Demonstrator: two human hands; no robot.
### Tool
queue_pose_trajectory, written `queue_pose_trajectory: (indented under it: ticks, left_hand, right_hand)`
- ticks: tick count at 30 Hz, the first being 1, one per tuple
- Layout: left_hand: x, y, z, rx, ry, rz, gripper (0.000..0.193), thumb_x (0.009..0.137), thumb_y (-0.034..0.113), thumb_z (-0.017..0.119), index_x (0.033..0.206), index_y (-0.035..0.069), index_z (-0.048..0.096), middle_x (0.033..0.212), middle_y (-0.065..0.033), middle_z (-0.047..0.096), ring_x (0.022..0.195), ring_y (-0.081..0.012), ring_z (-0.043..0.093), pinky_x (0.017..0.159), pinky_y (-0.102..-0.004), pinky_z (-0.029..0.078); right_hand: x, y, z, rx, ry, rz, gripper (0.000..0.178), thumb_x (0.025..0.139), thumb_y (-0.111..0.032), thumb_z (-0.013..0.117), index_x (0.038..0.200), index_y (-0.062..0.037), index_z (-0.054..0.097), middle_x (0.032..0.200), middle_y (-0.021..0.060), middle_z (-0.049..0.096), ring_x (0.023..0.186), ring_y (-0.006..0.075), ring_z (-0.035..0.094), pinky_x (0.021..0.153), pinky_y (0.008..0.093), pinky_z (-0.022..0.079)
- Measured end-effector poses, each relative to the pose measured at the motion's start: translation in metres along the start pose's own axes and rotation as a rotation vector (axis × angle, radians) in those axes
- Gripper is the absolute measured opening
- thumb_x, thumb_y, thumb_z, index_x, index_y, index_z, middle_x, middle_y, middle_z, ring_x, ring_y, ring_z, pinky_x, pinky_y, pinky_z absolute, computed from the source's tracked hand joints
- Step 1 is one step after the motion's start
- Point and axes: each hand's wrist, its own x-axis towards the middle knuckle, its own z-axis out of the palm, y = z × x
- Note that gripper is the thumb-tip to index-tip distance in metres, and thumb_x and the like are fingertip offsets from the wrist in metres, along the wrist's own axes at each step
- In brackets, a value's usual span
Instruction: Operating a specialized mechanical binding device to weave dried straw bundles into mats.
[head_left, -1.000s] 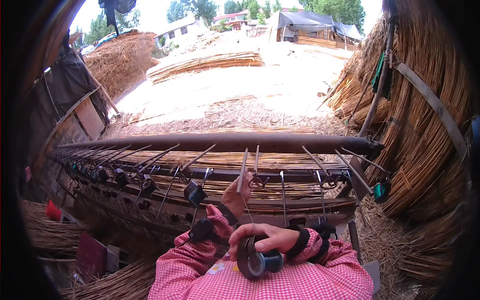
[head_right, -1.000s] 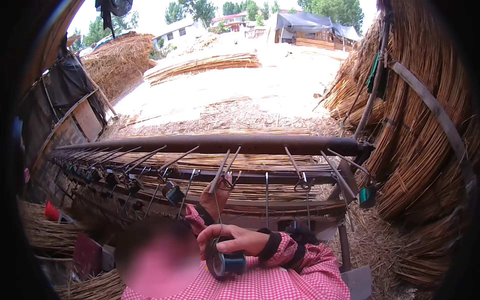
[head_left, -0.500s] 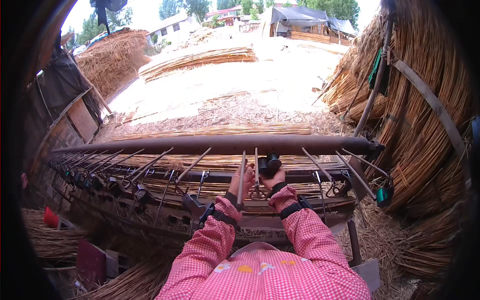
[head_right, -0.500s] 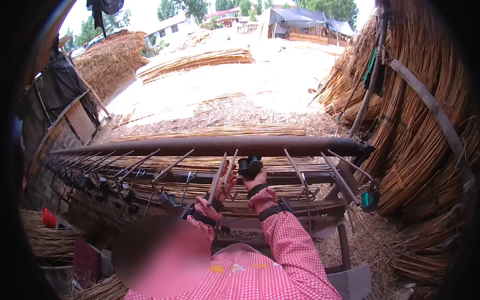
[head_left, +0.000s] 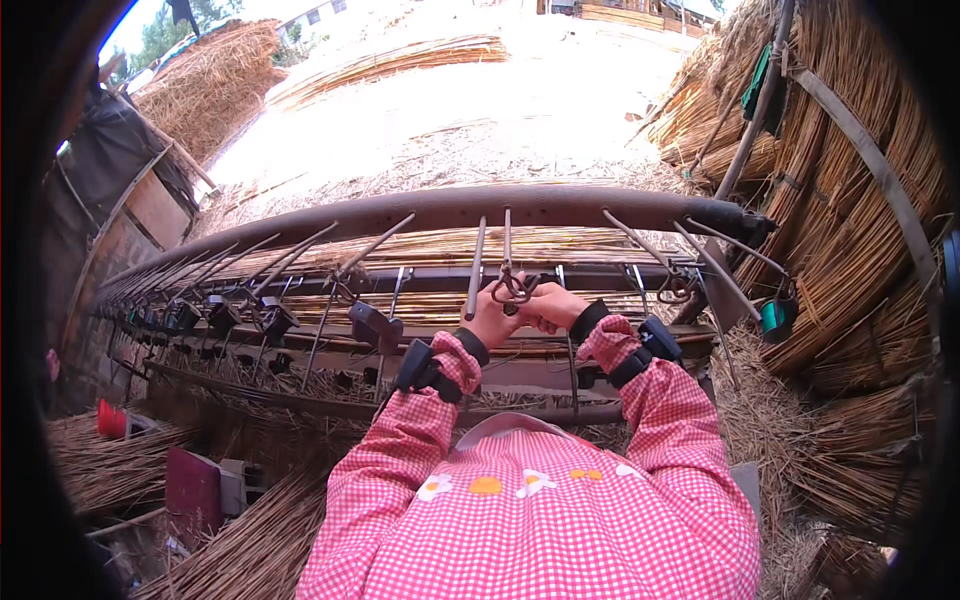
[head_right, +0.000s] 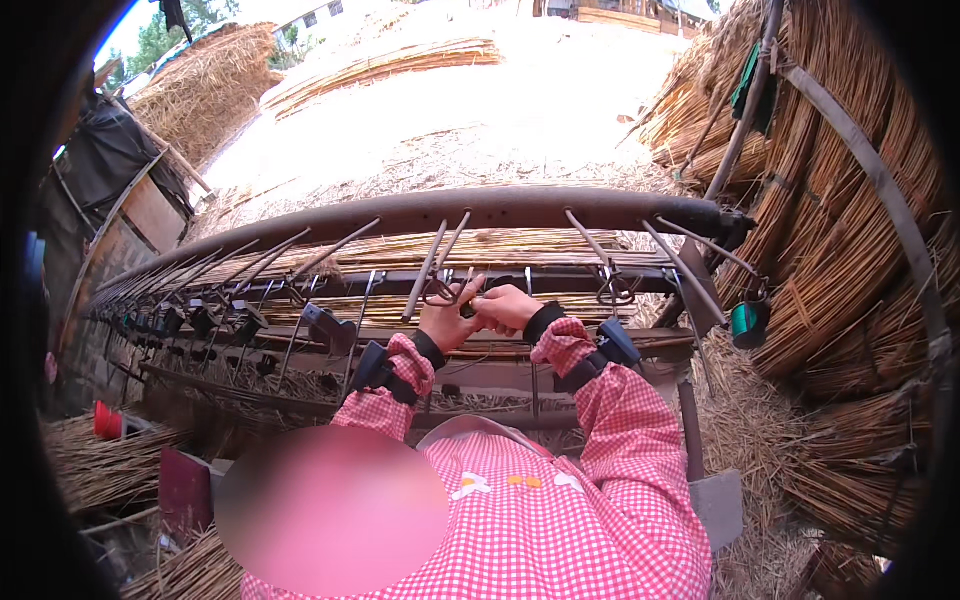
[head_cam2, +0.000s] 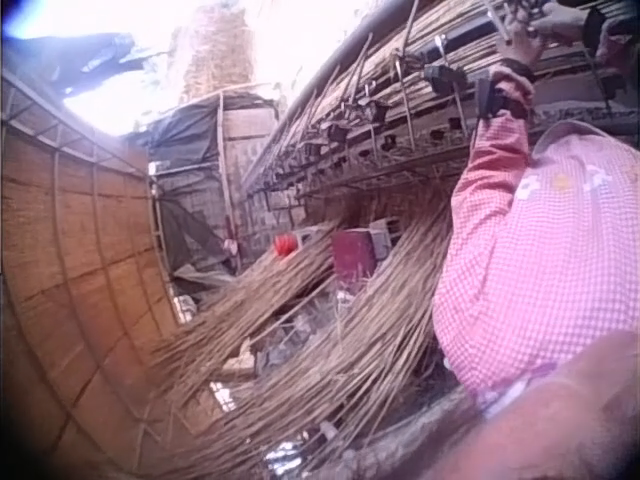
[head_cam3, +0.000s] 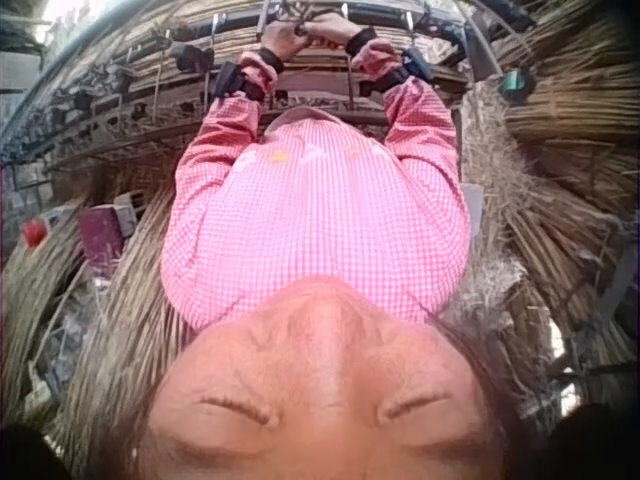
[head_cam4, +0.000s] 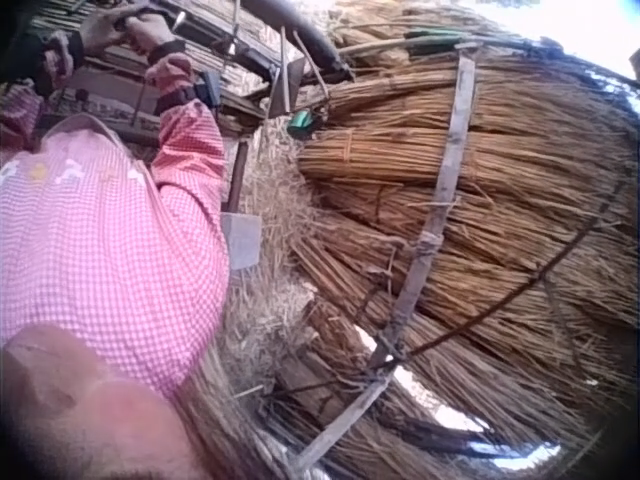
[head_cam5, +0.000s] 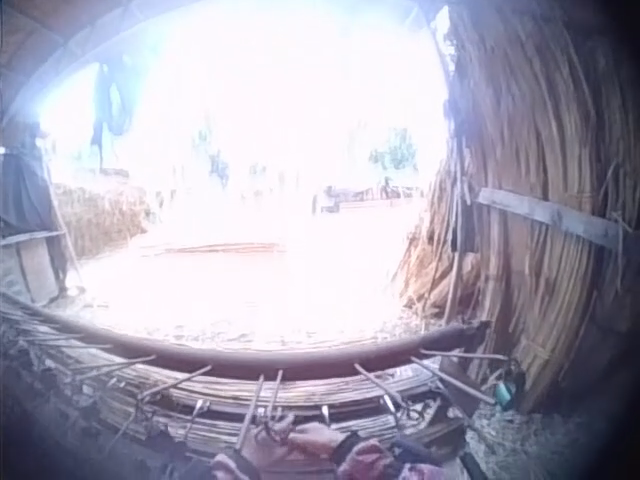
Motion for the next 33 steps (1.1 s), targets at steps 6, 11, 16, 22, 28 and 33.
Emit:
queue_pose_trajectory:
  ticks: [6, 11, 16, 22, 28, 33]
  left_hand:
    - [-0.034, 0.019, -0.017, -0.452, -0.387, -0.462, 0.05, 0.075, 0.034, 0.063, 0.111, 0.0, 0.052, 0.088, -0.0074, 0.062, 0.081, -0.0169, 0.06, 0.069, -0.0295, 0.049]
    - [-0.05, 0.074, -0.066, -1.288, -0.723, -0.505, 0.057, 0.075, 0.042, 0.062, 0.111, -0.001, 0.05, 0.088, -0.008, 0.058, 0.076, -0.0167, 0.06, 0.063, -0.0287, 0.051]
    - [-0.044, 0.107, -0.1, -1.433, -0.557, -0.327, 0.07, 0.072, 0.04, 0.066, 0.118, -0.002, 0.035, 0.095, -0.0106, 0.052, 0.078, -0.0205, 0.061, 0.063, -0.0286, 0.051]
    - [-0.05, 0.098, -0.101, -1.371, -0.479, -0.343, 0.062, 0.074, 0.033, 0.065, 0.116, -0.003, 0.039, 0.091, -0.01, 0.053, 0.077, -0.0179, 0.06, 0.063, -0.0271, 0.05]
    - [-0.068, 0.092, -0.07, -1.198, -0.633, -0.445, 0.052, 0.076, 0.022, 0.065, 0.117, -0.002, 0.042, 0.081, -0.0047, 0.055, 0.072, -0.0113, 0.056, 0.066, -0.0236, 0.046]
    - [-0.076, 0.087, -0.073, -1.351, -0.695, -0.439, 0.052, 0.075, 0.02, 0.064, 0.117, -0.003, 0.043, 0.084, -0.0055, 0.055, 0.072, -0.0125, 0.057, 0.066, -0.0253, 0.047]
  right_hand:
    - [0.012, 0.004, -0.017, 0.312, 0.343, -0.423, 0.016, 0.086, -0.017, 0.051, 0.076, -0.0042, 0.054, 0.056, -0.0016, 0.047, 0.047, 0.0043, 0.041, 0.043, 0.0188, 0.032]
    - [0.047, 0.042, -0.021, 0.142, 0.543, -0.381, 0.016, 0.083, -0.013, 0.051, 0.079, -0.0001, 0.059, 0.071, 0.0016, 0.058, 0.069, 0.01, 0.051, 0.066, 0.024, 0.041]
    - [0.06, 0.049, 0.003, 0.234, 0.546, -0.309, 0.022, 0.079, -0.017, 0.055, 0.093, -0.001, 0.054, 0.068, 0.0068, 0.056, 0.07, 0.021, 0.057, 0.067, 0.0309, 0.045]
    - [0.005, 0.028, 0.008, -0.763, 0.943, -0.428, 0.024, 0.078, -0.026, 0.057, 0.085, -0.0033, 0.056, 0.071, 0.0178, 0.059, 0.069, 0.0346, 0.059, 0.065, 0.0415, 0.047]
    - [-0.047, 0.038, 0.03, -1.147, 0.969, -0.303, 0.018, 0.078, -0.022, 0.055, 0.073, -0.0052, 0.054, 0.062, 0.0148, 0.058, 0.062, 0.031, 0.06, 0.055, 0.0408, 0.048]
    - [-0.055, 0.043, 0.029, -1.014, 0.871, -0.32, 0.016, 0.076, -0.02, 0.056, 0.074, -0.004, 0.058, 0.067, 0.0147, 0.059, 0.064, 0.0314, 0.06, 0.059, 0.0398, 0.048]
